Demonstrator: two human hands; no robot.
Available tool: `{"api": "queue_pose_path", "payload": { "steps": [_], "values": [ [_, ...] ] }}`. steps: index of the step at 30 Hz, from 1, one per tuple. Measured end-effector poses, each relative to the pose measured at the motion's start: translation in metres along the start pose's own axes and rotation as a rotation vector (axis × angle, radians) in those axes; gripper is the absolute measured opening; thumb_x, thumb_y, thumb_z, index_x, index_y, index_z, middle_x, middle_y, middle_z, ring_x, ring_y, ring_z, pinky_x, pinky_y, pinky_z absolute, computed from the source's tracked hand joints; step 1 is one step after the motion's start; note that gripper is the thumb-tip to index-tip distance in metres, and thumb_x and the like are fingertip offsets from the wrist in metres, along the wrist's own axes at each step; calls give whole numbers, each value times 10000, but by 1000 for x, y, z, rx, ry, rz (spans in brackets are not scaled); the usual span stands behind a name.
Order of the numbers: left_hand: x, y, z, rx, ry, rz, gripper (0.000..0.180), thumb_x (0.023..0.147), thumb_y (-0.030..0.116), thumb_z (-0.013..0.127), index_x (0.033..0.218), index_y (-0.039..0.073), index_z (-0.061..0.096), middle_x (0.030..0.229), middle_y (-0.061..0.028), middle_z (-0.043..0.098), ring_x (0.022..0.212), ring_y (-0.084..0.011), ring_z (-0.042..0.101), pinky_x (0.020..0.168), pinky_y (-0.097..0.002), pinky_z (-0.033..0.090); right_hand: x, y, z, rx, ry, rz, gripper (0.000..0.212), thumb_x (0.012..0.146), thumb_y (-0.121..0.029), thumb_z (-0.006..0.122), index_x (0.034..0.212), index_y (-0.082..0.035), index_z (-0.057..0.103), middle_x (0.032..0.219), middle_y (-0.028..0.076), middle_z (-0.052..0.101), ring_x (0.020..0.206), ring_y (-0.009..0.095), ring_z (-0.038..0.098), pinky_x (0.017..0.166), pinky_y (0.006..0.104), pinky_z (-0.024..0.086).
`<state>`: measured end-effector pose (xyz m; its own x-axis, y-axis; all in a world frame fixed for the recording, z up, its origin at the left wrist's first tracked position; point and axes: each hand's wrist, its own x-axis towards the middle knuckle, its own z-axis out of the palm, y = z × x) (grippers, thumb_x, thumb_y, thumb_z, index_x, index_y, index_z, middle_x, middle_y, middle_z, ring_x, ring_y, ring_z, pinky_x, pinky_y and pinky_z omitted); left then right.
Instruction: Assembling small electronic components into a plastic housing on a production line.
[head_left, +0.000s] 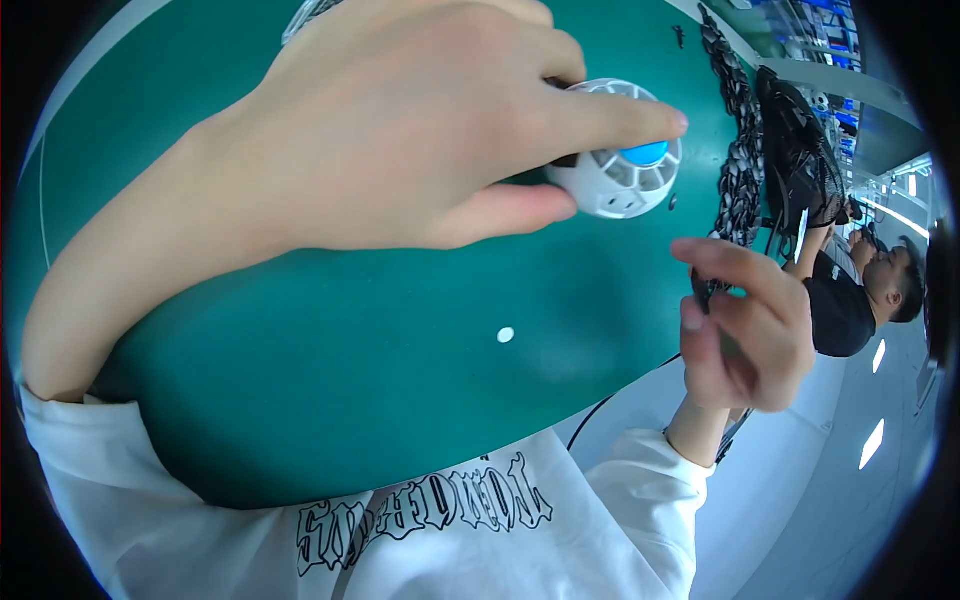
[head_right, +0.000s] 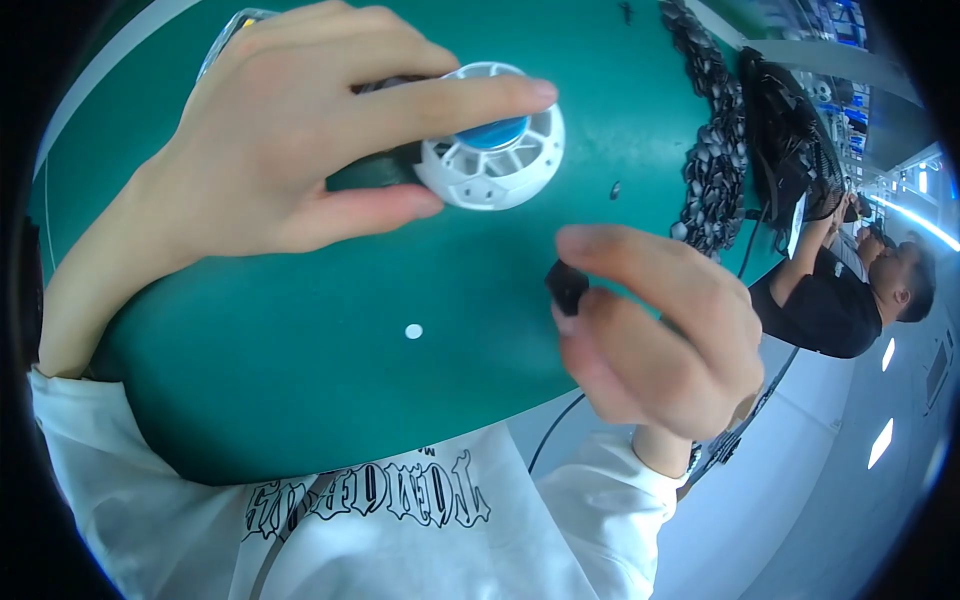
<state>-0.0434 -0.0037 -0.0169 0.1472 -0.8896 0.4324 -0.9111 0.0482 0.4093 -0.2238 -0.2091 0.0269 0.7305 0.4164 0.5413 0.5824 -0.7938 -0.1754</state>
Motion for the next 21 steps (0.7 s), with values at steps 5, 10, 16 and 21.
{"api": "queue_pose_path", "payload": {
  "steps": [5,10,16,21],
  "values": [
    [-6,-7,4,-40,18,19,611,714,196,824,1298,78,687,1052,-164,735,891,-312,717,716,-380,574,5,-4,19,151,72,217,266,658,114,743,910,52,684,846,197,711,627,245,676,532,315,534],
    [-11,-9,9,-91,68,44,554,763,167,814,1288,51,679,1048,-194,737,884,-326,732,697,-387,588,19,-16,12,71,-21,342,328,669,138,751,987,101,681,862,201,700,699,247,661,638,301,508],
    [-14,-9,7,-82,-52,-50,554,794,162,784,1332,104,664,1152,-206,702,944,-320,723,758,-419,590,36,-15,24,-25,-142,277,292,632,163,757,915,101,714,866,164,700,733,226,658,664,269,492],
    [-9,-9,19,-60,-24,-80,562,781,168,787,1325,95,669,1148,-201,706,944,-320,722,762,-416,587,41,-23,27,-187,-136,318,247,633,150,755,869,82,733,848,130,693,731,189,656,637,242,486]
  ]
}}
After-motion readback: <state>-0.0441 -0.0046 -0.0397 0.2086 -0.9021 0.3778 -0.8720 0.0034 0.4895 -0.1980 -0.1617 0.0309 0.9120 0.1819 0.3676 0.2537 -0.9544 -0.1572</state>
